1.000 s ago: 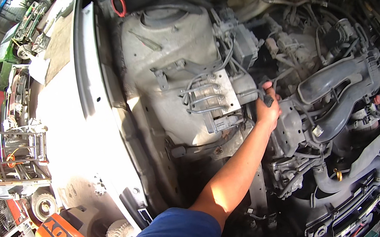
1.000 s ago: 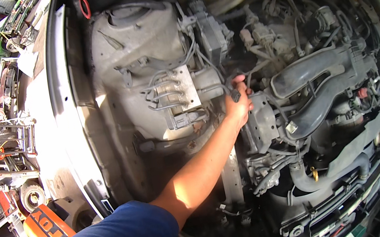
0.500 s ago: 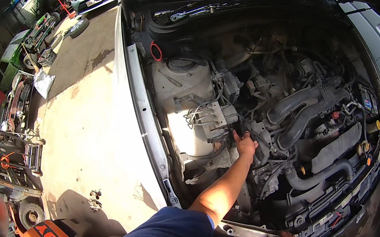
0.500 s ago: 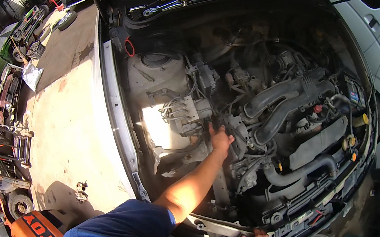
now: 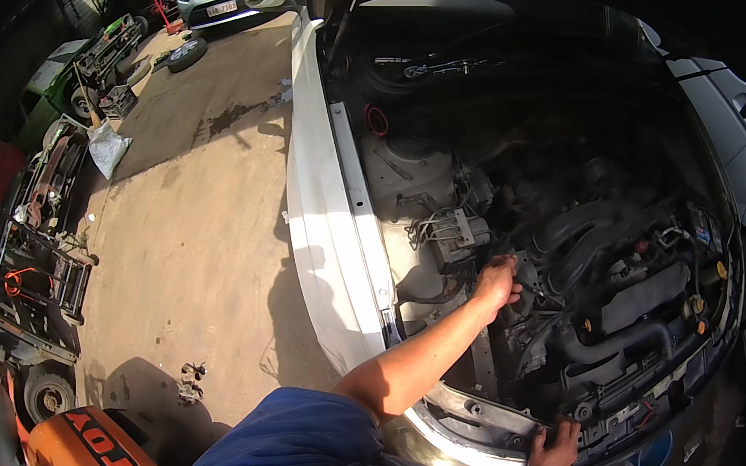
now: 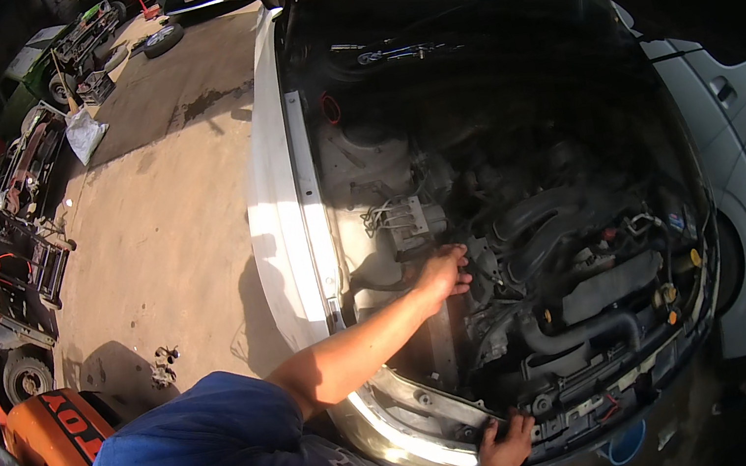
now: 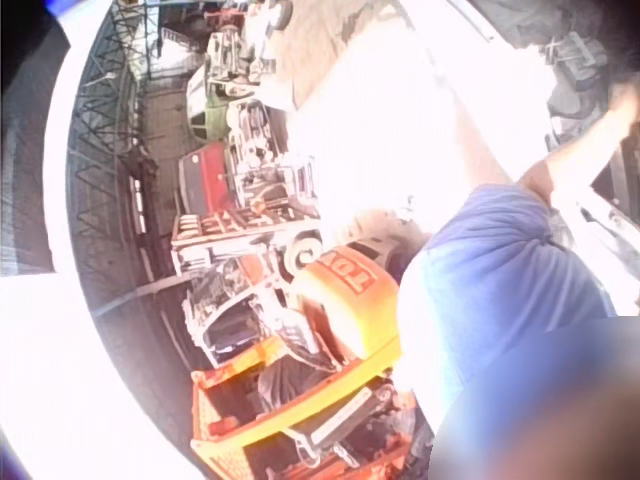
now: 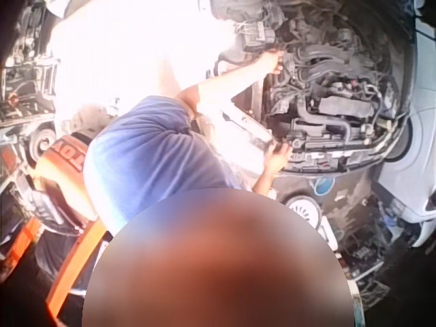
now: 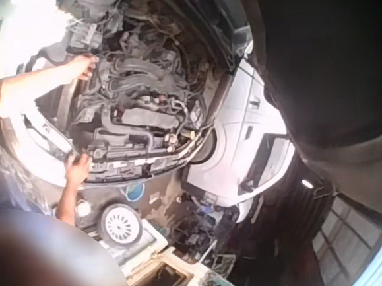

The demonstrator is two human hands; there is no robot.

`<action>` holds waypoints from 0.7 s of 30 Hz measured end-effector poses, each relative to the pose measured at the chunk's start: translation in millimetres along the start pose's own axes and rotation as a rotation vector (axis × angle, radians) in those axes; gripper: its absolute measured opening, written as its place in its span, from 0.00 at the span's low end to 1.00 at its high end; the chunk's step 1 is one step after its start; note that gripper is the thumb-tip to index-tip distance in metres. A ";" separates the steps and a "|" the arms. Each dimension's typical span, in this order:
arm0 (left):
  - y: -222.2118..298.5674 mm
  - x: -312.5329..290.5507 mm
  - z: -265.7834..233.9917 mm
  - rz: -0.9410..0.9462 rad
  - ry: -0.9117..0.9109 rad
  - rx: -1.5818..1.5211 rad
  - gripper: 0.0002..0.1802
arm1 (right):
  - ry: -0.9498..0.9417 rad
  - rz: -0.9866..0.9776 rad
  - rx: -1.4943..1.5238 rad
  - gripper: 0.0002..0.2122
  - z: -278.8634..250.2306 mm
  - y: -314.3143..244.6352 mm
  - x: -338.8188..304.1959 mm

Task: The person works on a white car with the hood open, adjusting the front grille and inspecting the engine bay. They then kneel beside a silver van and select tools from a green toolbox.

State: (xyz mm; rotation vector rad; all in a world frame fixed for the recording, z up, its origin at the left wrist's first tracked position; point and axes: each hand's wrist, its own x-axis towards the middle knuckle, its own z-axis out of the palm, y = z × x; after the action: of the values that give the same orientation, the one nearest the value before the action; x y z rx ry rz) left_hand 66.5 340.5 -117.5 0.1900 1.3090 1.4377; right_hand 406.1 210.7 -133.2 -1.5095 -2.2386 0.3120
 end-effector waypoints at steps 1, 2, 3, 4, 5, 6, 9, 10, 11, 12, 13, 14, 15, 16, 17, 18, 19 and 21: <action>20.9 -8.7 -3.7 0.038 -0.019 0.007 0.24 | -0.029 0.026 0.010 0.21 0.1 0.4 -0.7; 43.4 -15.8 -10.6 0.086 -0.040 0.016 0.22 | -0.044 0.037 -0.006 0.21 0.0 0.3 -1.1; 67.4 -20.2 -21.7 0.141 -0.088 0.039 0.21 | -0.051 0.031 -0.007 0.21 -1.6 -0.4 -1.7; 91.9 -22.3 -35.3 0.216 -0.138 0.063 0.20 | -0.040 0.004 0.016 0.21 -1.9 -2.7 -0.9; 117.0 -21.6 -50.5 0.265 -0.149 0.088 0.19 | -0.041 0.010 0.047 0.20 -3.6 -6.4 0.0; 141.4 -18.0 -66.2 0.342 -0.157 0.121 0.18 | -0.029 0.045 -0.010 0.20 -1.8 -13.7 3.4; 219.7 12.4 -112.7 0.547 -0.153 0.340 0.18 | 0.061 0.057 -0.011 0.17 8.7 -54.6 28.0; 244.0 25.8 -128.2 0.634 -0.151 0.450 0.18 | 0.062 0.057 0.072 0.14 19.5 -79.0 41.7; 266.0 40.8 -141.9 0.699 -0.153 0.574 0.18 | 0.063 0.065 0.153 0.11 31.7 -107.7 58.4; 287.0 57.6 -154.2 0.751 -0.151 0.696 0.18 | 0.063 0.073 0.229 0.09 43.2 -139.8 78.1; 305.7 74.1 -166.2 0.811 -0.145 0.813 0.18 | 0.078 0.054 0.293 0.08 57.6 -175.9 98.8; 320.9 89.9 -176.9 0.853 -0.154 0.860 0.18 | 0.088 0.049 0.357 0.08 73.2 -214.8 120.3; 332.8 104.9 -185.4 0.897 -0.161 0.906 0.18 | 0.171 -0.038 0.400 0.10 89.0 -255.4 142.5; 340.5 118.1 -192.3 0.956 -0.172 0.950 0.18 | 0.233 -0.090 0.448 0.13 103.7 -296.2 163.1; 346.6 129.9 -198.4 1.006 -0.185 0.977 0.18 | 0.204 -0.149 0.457 0.16 112.4 -333.7 182.7; 354.0 141.3 -204.5 1.032 -0.206 1.007 0.17 | 0.143 -0.175 0.476 0.19 118.6 -368.7 199.9; 358.3 151.5 -207.7 1.061 -0.231 1.035 0.17 | 0.124 -0.256 0.468 0.22 123.2 -400.1 215.7; 364.5 169.2 -207.7 1.103 -0.266 1.142 0.17 | 0.046 -0.355 0.491 0.25 127.9 -450.8 246.6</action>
State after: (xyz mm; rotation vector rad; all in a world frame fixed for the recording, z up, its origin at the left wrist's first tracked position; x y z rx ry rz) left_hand -360.2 437.8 -3.2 2.0230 1.7325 1.1913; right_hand -105.2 270.4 -8.7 -0.8443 -2.1333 0.6479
